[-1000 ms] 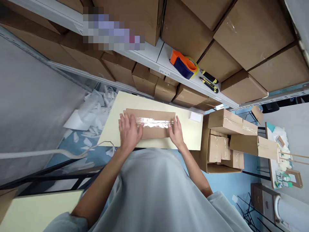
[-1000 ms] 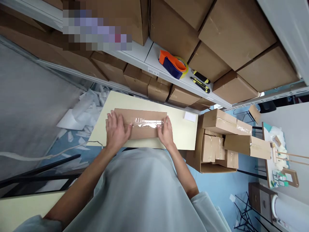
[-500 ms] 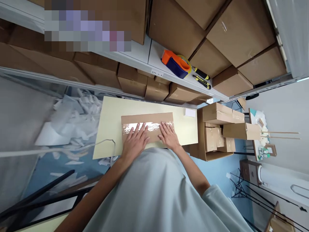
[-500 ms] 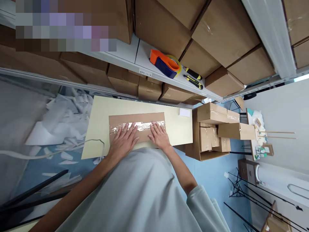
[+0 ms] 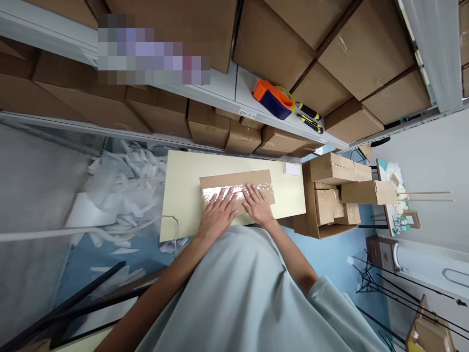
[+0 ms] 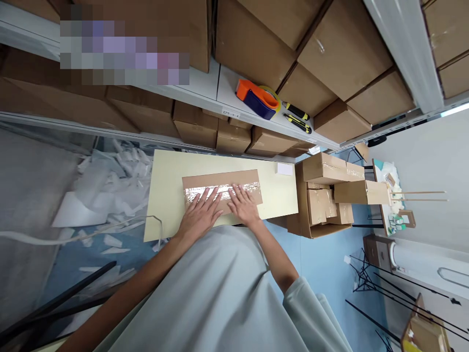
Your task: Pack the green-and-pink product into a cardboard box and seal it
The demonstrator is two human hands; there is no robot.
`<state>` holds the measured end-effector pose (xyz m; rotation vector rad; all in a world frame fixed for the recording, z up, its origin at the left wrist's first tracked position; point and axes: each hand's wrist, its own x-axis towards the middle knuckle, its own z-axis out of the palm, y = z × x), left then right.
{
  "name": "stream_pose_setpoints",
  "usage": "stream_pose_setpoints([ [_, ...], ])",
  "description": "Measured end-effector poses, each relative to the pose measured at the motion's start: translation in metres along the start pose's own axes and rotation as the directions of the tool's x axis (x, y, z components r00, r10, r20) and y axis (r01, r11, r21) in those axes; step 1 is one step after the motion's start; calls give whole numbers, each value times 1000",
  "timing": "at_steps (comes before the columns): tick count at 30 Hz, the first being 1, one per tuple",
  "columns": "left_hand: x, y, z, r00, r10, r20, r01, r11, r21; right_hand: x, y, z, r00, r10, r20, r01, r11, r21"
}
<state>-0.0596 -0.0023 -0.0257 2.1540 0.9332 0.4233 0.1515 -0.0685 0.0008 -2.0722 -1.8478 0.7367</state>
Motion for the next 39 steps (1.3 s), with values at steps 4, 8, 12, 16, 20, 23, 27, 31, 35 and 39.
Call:
stream_pose_setpoints([
  [4, -21, -16, -11, 1000, -12, 10, 13, 1000, -23, -11, 29, -15, 984, 136, -114, -135, 991, 15],
  [8, -32, -21, -14, 998, -39, -47, 35, 996, -79, -12, 40, -23, 966, 178, -185, -167, 983, 76],
  [12, -18, -25, -18, 937, -229, -262, 193, 969, -154, 5, 45, -27, 885, 379, -270, -309, 912, 269],
  [16, 10, -35, -32, 830, -501, -243, 458, 862, -216, 32, 55, -41, 860, 483, -168, -377, 821, 428],
  [20, 32, -39, -47, 830, -515, -214, 476, 854, -208, 43, 59, -58, 877, 432, -210, -297, 832, 469],
  [23, 38, -38, -50, 811, -525, -257, 457, 844, -281, 35, 57, -57, 873, 411, -262, -214, 806, 551],
  [27, 38, -39, -39, 792, -548, -270, 392, 795, -462, 18, 57, -26, 840, 444, -311, -125, 717, 685],
  [31, 28, -49, -17, 754, -619, -221, 409, 706, -579, 0, 60, 21, 818, 510, -265, -185, 670, 719],
  [35, 11, -58, 0, 726, -666, -169, 468, 659, -589, -17, 65, 55, 802, 583, -126, -243, 513, 823],
  [39, 4, -67, 4, 725, -678, -125, 494, 637, -592, -30, 75, 48, 824, 566, -21, -275, 432, 859],
])
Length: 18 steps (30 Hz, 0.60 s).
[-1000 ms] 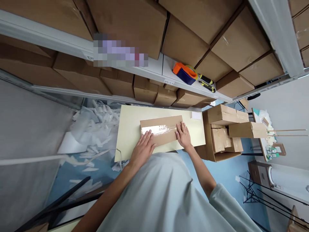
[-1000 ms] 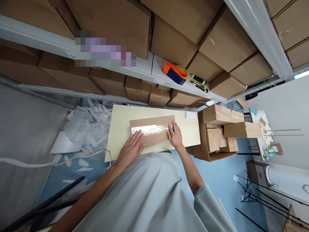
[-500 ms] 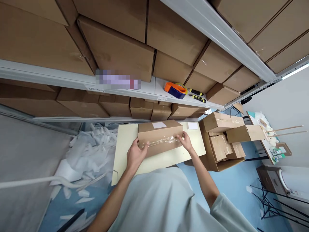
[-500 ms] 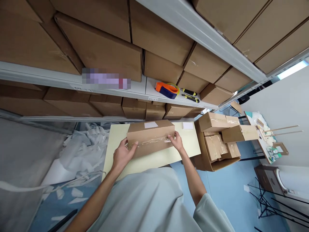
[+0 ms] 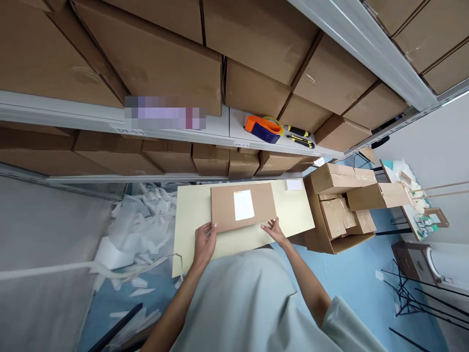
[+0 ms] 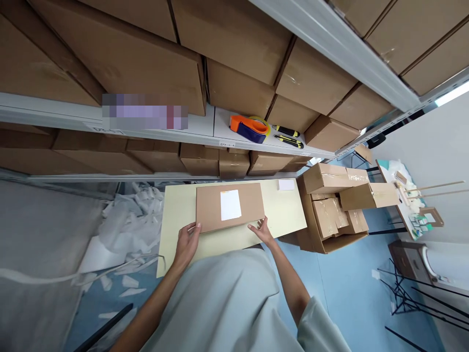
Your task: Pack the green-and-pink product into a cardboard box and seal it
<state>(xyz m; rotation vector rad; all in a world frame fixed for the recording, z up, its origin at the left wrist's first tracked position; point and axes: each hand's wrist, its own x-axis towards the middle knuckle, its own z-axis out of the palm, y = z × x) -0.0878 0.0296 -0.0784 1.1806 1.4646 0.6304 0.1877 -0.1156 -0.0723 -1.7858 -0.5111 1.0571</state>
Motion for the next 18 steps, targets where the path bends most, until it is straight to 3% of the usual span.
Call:
stream_pose_setpoints([
  [6, 36, 15, 2, 998, 2, 59, -2, 1000, -4, 19, -44, -25, 999, 3, -54, -6, 998, -66],
  [11, 58, 31, 7, 983, 64, 172, -57, 997, -47, 23, -65, -11, 978, -100, 184, 98, 995, 18],
  [18, 55, 30, -2, 967, 97, 234, -73, 991, -108, 15, -70, -15, 967, -126, 220, 111, 991, 76],
])
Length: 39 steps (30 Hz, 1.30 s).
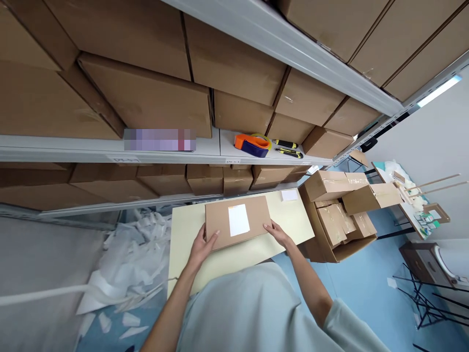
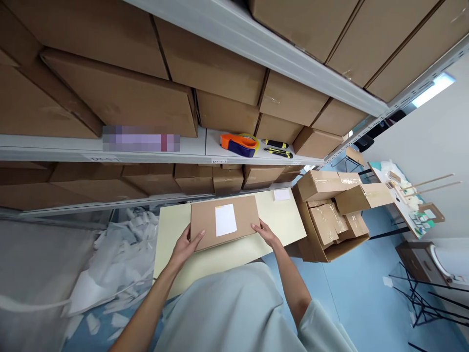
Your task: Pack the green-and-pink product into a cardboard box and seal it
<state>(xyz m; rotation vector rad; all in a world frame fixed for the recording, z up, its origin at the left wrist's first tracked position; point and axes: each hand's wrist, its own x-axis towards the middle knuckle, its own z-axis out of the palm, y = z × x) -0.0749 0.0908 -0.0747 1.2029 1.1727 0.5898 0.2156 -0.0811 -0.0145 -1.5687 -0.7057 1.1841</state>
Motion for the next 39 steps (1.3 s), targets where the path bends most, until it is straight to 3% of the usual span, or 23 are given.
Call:
stream_pose_setpoints([
  [6, -28, -6, -3, 1000, 5, 8, -5, 997, -76, -13, 16, -6, 993, 70, 93, -78, 993, 87],
  [12, -54, -2, -6, 994, -94, 49, 98, 992, -84, -43, 20, 3, 994, 100, 36, -105, 979, 175],
  [15, -58, 13, 4, 977, -168, 128, 175, 984, -43, -67, 11, -11, 996, 83, -44, -73, 980, 186],
  [17, -61, 29, 21, 965, -175, 195, 179, 984, -5, -90, 3, -28, 989, 74, -129, -50, 982, 182],
  [21, -69, 68, 78, 924, -158, 348, 143, 987, 69, -143, -19, -72, 944, 51, -326, -6, 990, 139],
  [25, -79, 99, 144, 860, -136, 491, 53, 983, 178, -192, -37, -131, 855, 27, -517, 11, 997, 70],
  [33, -100, 122, 300, 763, -12, 646, -164, 963, 212, -265, -31, -292, 632, -103, -768, -58, 982, -180],
  [39, -140, 136, 447, 619, -33, 785, -97, 988, 117, -328, -41, -428, 357, -147, -923, -369, 885, -283],
])
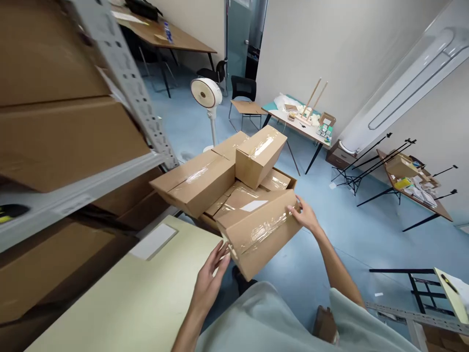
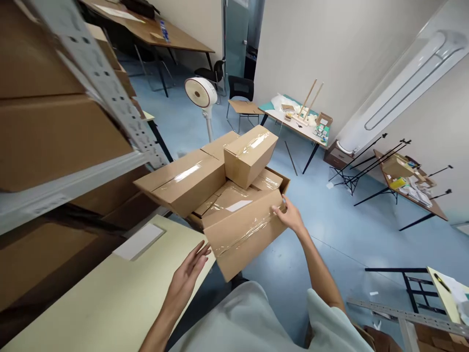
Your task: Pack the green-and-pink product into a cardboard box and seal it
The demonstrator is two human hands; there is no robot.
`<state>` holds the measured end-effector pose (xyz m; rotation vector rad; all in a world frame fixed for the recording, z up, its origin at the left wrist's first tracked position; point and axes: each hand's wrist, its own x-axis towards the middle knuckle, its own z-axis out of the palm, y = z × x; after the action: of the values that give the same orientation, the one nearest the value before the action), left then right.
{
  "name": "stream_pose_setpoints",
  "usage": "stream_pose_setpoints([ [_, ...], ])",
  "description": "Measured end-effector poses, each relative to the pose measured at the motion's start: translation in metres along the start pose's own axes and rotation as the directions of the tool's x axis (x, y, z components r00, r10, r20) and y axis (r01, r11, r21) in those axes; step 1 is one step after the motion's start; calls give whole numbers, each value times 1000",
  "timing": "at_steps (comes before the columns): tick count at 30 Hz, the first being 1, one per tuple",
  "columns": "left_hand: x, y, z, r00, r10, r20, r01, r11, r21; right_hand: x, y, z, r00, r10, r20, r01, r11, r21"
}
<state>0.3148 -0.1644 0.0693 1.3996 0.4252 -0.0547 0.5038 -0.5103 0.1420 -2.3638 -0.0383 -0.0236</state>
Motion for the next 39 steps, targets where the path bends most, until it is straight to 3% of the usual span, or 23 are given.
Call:
stream_pose_setpoints([
  [5, 71, 17, 109, 983, 3, 185, 14, 996, -90, 97, 19, -71, 991, -119, -69, 108, 984, -143],
  [10, 143, 31, 189, 970, 74, 231, -40, 988, -149, 206, 21, -88, 969, -227, -93, 187, 929, -320],
  [15, 209, 44, 224, 980, -8, 197, 30, 994, -107, 308, 8, -71, 972, -233, -26, 198, 875, -442],
  [19, 246, 50, 230, 996, -5, 89, 7, 999, -32, 349, -2, -27, 981, -142, 130, 188, 843, -503],
  [21, 251, 50, 228, 997, 28, 70, -29, 1000, 4, 351, -3, -1, 974, -104, 201, 194, 841, -505],
  [24, 243, 45, 214, 990, 92, 104, -99, 993, 61, 342, -1, 26, 979, -105, 176, 179, 856, -485],
  [28, 213, 25, 175, 983, 136, 122, -149, 983, 108, 329, -1, 34, 978, -192, 83, 209, 885, -416],
  [31, 185, 9, 136, 989, 141, 39, -144, 983, 110, 309, -14, 36, 953, -300, -48, 268, 903, -337],
  [35, 142, 0, 78, 982, 137, -133, -129, 989, 67, 250, -54, 57, 863, -480, -161, 453, 874, -176],
  [39, 90, -2, 10, 926, 136, -352, -131, 991, 39, 165, -105, 97, 818, -563, -117, 570, 821, 37],
])
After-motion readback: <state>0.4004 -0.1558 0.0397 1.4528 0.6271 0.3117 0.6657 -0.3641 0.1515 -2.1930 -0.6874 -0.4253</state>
